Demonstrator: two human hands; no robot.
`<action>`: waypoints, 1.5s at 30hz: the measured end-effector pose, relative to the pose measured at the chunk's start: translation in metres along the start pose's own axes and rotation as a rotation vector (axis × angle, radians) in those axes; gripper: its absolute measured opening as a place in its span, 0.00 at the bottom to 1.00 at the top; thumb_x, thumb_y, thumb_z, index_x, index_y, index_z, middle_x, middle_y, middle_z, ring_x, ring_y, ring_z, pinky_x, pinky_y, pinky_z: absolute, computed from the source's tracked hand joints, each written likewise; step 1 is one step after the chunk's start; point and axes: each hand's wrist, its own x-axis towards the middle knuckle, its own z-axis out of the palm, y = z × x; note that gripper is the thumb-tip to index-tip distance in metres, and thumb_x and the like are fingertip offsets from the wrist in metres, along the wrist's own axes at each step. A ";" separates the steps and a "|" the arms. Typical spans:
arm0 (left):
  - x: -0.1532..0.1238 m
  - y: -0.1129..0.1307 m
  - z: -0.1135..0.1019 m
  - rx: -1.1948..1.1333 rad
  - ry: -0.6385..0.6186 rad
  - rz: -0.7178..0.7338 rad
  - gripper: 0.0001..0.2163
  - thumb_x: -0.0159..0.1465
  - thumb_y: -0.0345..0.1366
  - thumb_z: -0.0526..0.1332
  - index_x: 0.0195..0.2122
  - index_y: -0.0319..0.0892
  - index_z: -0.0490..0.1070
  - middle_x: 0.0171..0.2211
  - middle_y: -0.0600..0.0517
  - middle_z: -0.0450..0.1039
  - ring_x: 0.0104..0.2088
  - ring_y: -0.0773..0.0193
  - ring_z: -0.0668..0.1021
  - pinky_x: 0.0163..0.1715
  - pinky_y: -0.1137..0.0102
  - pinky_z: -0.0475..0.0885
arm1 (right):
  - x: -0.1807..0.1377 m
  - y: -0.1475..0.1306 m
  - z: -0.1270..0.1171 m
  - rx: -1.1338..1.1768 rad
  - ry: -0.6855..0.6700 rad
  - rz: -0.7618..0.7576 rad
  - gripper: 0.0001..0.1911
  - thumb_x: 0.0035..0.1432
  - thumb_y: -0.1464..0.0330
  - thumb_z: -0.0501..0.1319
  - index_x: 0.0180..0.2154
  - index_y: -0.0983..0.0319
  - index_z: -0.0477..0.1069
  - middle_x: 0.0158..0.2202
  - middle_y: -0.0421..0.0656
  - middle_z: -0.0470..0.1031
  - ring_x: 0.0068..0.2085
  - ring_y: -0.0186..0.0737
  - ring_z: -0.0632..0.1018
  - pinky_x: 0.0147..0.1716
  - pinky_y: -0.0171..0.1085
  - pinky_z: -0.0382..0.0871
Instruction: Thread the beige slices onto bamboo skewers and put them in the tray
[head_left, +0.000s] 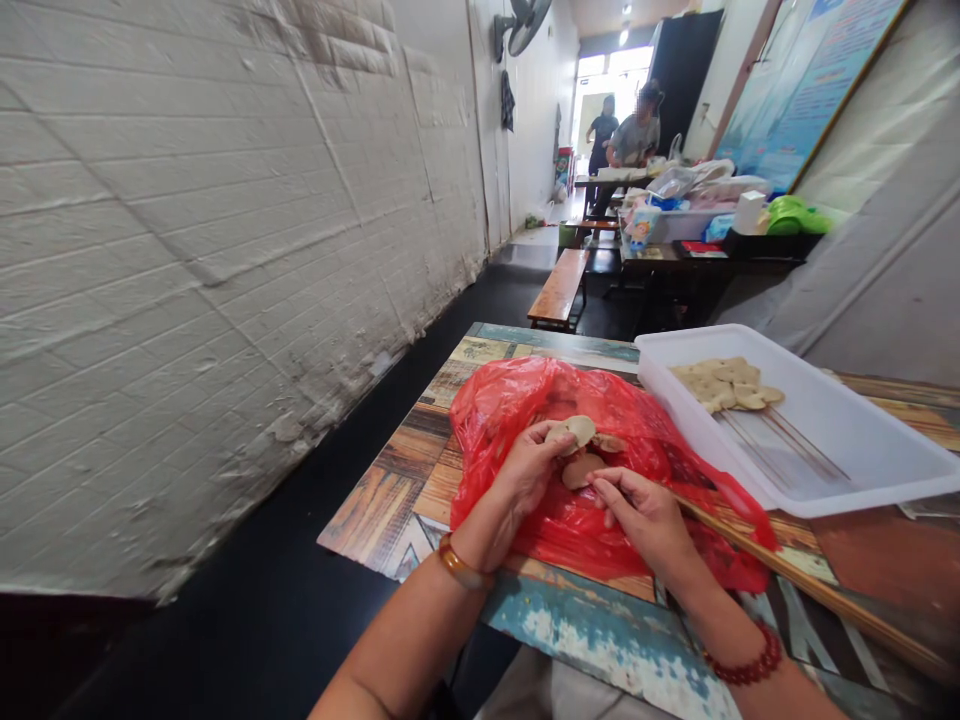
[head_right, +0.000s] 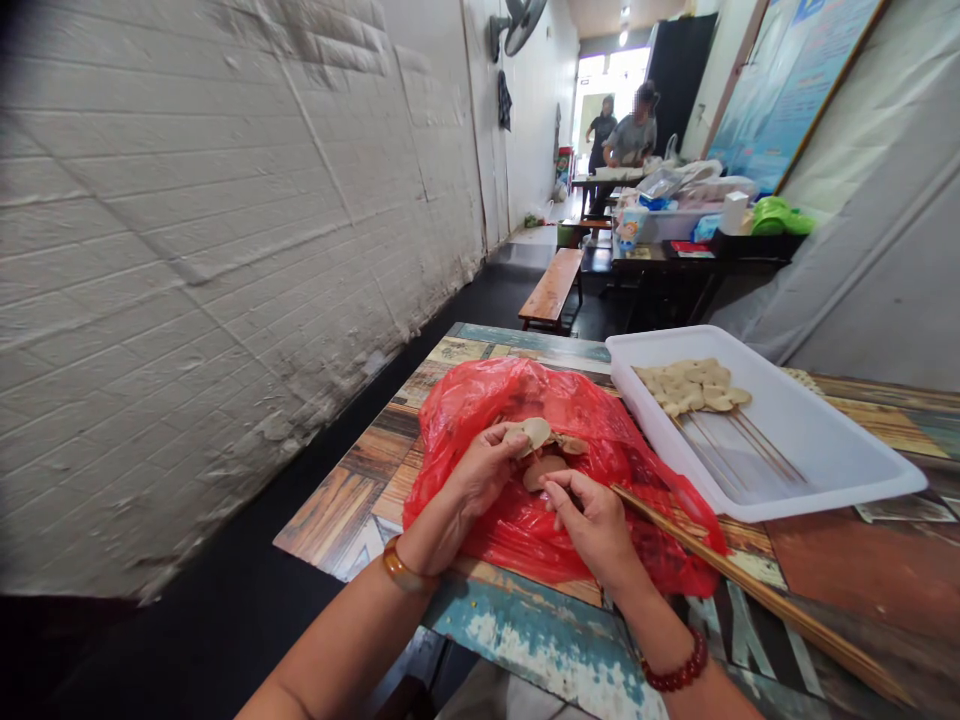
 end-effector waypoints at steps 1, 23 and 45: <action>0.000 0.002 0.000 -0.010 0.006 0.003 0.14 0.48 0.38 0.70 0.32 0.36 0.74 0.28 0.50 0.73 0.27 0.69 0.72 0.31 0.73 0.65 | -0.001 0.000 0.000 -0.055 0.016 -0.027 0.16 0.58 0.57 0.57 0.35 0.63 0.74 0.22 0.38 0.70 0.20 0.31 0.69 0.21 0.31 0.62; -0.003 -0.010 0.006 0.002 -0.064 -0.035 0.16 0.52 0.43 0.67 0.34 0.33 0.75 0.28 0.46 0.76 0.27 0.64 0.76 0.30 0.71 0.70 | -0.004 -0.003 0.004 -0.200 0.084 -0.070 0.15 0.60 0.59 0.54 0.28 0.62 0.70 0.17 0.35 0.63 0.17 0.31 0.65 0.19 0.31 0.58; -0.001 -0.010 0.008 0.041 0.006 -0.016 0.17 0.46 0.43 0.70 0.30 0.34 0.76 0.28 0.47 0.76 0.27 0.66 0.75 0.31 0.73 0.67 | -0.001 -0.003 0.000 -0.131 0.041 -0.019 0.17 0.59 0.56 0.56 0.28 0.62 0.70 0.17 0.35 0.65 0.17 0.30 0.65 0.18 0.30 0.58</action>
